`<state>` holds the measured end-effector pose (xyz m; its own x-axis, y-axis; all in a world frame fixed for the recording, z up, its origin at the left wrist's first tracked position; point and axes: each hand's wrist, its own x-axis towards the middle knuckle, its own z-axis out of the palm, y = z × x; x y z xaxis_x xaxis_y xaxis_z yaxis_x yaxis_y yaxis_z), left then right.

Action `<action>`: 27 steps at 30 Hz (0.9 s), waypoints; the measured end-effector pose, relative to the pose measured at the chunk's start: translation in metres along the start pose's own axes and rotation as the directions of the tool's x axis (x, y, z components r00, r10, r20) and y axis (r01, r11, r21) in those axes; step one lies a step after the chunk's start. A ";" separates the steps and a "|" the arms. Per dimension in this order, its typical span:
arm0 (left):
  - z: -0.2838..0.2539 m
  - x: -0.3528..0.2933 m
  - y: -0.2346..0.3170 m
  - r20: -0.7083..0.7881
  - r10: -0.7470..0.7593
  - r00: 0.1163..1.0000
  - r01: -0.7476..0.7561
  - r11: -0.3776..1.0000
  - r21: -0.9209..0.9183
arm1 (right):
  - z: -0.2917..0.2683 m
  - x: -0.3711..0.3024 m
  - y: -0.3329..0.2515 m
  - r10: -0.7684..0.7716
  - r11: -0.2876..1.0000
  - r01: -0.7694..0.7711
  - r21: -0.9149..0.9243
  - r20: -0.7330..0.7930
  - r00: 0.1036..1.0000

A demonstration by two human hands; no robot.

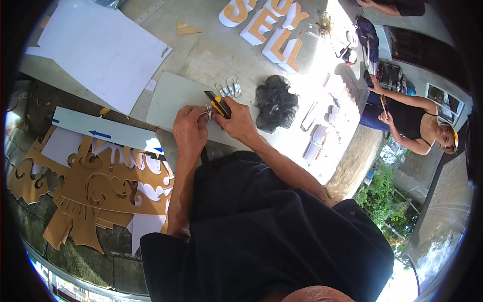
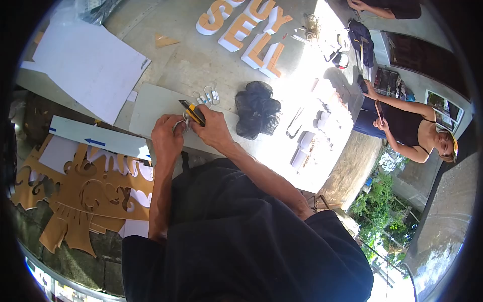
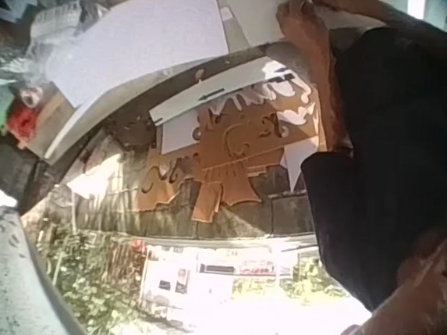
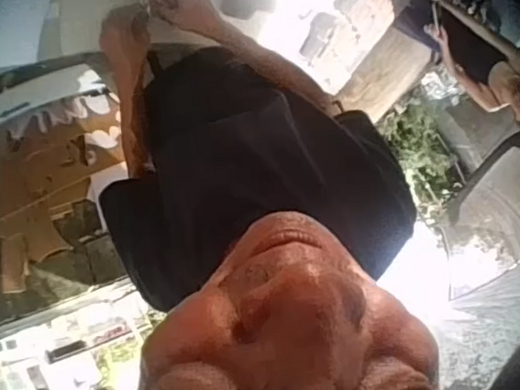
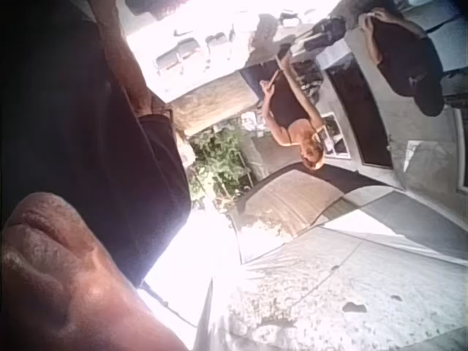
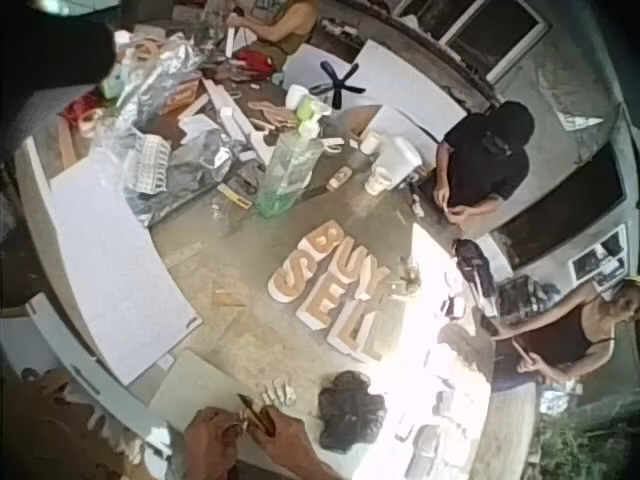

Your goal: The recorder uses a utility knife to trim and clean edges of small acrylic letters for a sign on a workbench.

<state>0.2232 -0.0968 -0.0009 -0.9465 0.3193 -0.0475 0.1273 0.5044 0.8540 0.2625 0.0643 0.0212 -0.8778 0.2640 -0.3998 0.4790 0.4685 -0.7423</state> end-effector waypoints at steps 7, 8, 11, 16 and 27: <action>-0.007 0.011 0.003 0.201 -0.129 0.971 0.186 0.935 -0.302 | -0.006 -0.001 -0.001 0.037 0.981 -0.022 0.190 -0.074 0.997; -0.009 0.013 0.005 0.235 -0.159 0.959 0.232 0.916 -0.326 | -0.009 0.001 -0.002 0.027 0.980 -0.010 0.197 -0.087 0.996; -0.006 0.016 0.012 0.220 -0.240 0.946 0.305 0.890 -0.340 | -0.016 0.004 -0.004 0.090 0.968 -0.081 0.239 -0.028 0.996; 0.003 0.020 0.004 0.103 -0.218 0.970 0.241 0.889 -0.389 | -0.022 0.010 -0.003 0.030 0.984 -0.037 0.175 0.045 0.999; 0.000 0.020 0.011 0.084 -0.146 0.986 0.158 0.973 -0.166 | -0.016 0.017 0.006 -0.143 0.989 0.144 0.016 -0.033 0.989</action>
<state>0.2054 -0.0846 0.0075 -0.9266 0.3085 -0.2149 -0.0750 0.4084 0.9097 0.2508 0.0850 0.0189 -0.9365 0.2222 -0.2713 0.3477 0.4883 -0.8004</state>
